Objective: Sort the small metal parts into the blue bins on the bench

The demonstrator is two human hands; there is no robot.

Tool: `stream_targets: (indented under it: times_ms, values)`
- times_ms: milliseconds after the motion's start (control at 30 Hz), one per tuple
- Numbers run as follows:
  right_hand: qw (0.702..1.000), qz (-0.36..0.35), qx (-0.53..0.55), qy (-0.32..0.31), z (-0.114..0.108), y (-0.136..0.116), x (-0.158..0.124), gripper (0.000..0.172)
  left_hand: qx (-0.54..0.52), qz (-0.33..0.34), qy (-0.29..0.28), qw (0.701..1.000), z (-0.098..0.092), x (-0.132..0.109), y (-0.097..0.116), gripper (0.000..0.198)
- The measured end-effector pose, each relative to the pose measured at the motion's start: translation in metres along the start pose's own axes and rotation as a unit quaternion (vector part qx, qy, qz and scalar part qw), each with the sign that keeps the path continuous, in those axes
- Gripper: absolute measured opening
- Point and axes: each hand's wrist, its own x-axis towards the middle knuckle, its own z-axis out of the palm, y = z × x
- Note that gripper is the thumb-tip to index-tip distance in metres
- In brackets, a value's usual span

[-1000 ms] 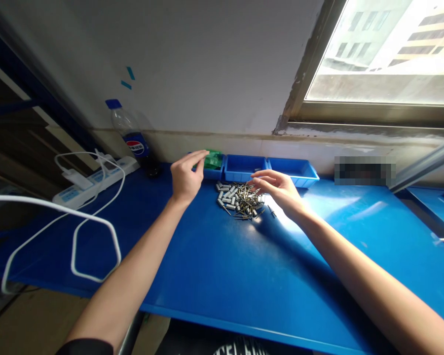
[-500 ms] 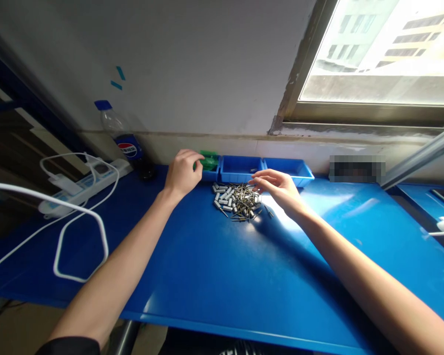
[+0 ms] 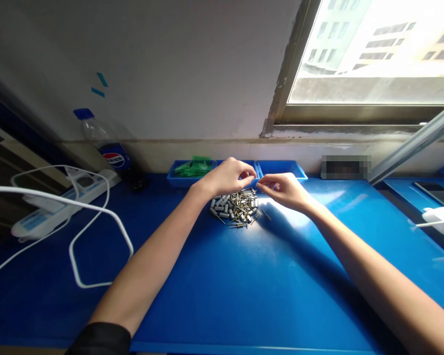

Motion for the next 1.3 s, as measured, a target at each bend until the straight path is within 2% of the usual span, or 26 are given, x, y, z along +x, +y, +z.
stream_targets:
  times_ms: [167,267,433,567,633,733,867,1000,1133,1200,1300]
  values:
    - [0.987,0.038,-0.08,-0.134,-0.042,-0.006,0.015,0.016,-0.034,-0.04,0.055,0.997,-0.002,0.024,0.011,0.019]
    - [0.976,0.047,-0.094,-0.189,-0.05,-0.006,0.018,0.01,-0.04,-0.05,0.024,0.998,-0.002,0.037,0.016,0.02]
    - [0.966,0.072,-0.096,-0.228,-0.046,-0.005,0.015,0.01,-0.005,-0.027,-0.078,0.997,-0.003,0.047,0.021,0.019]
    - [0.952,0.085,-0.094,-0.28,-0.044,-0.007,0.014,0.015,0.041,-0.02,-0.18,0.983,-0.009,0.035,0.014,0.018]
    - [0.939,0.095,-0.099,-0.315,-0.041,-0.008,0.014,0.02,0.062,-0.031,-0.183,0.981,-0.011,0.025,0.01,0.018]
    - [0.933,0.091,-0.116,-0.33,-0.031,-0.009,0.014,0.025,0.08,-0.036,-0.178,0.98,-0.01,0.011,0.005,0.017]
    - [0.924,0.096,-0.134,-0.346,-0.017,-0.01,0.014,0.017,0.084,-0.035,-0.185,0.978,-0.007,-0.002,0.003,0.018]
    - [0.933,0.089,-0.082,-0.338,-0.014,-0.003,0.012,0.012,0.055,-0.038,-0.173,0.983,-0.01,-0.011,-0.001,0.02]
    - [0.936,0.081,-0.025,-0.341,-0.022,0.004,0.012,0.012,0.021,-0.041,-0.155,0.987,-0.011,-0.018,-0.006,0.021]
    - [0.933,0.079,0.049,-0.347,-0.029,0.005,0.012,0.009,-0.007,-0.034,-0.144,0.989,-0.01,-0.02,-0.007,0.024]
    - [0.911,0.084,0.203,-0.348,-0.038,0.0,0.012,0.012,-0.045,-0.015,-0.126,0.991,-0.009,-0.02,-0.004,0.031]
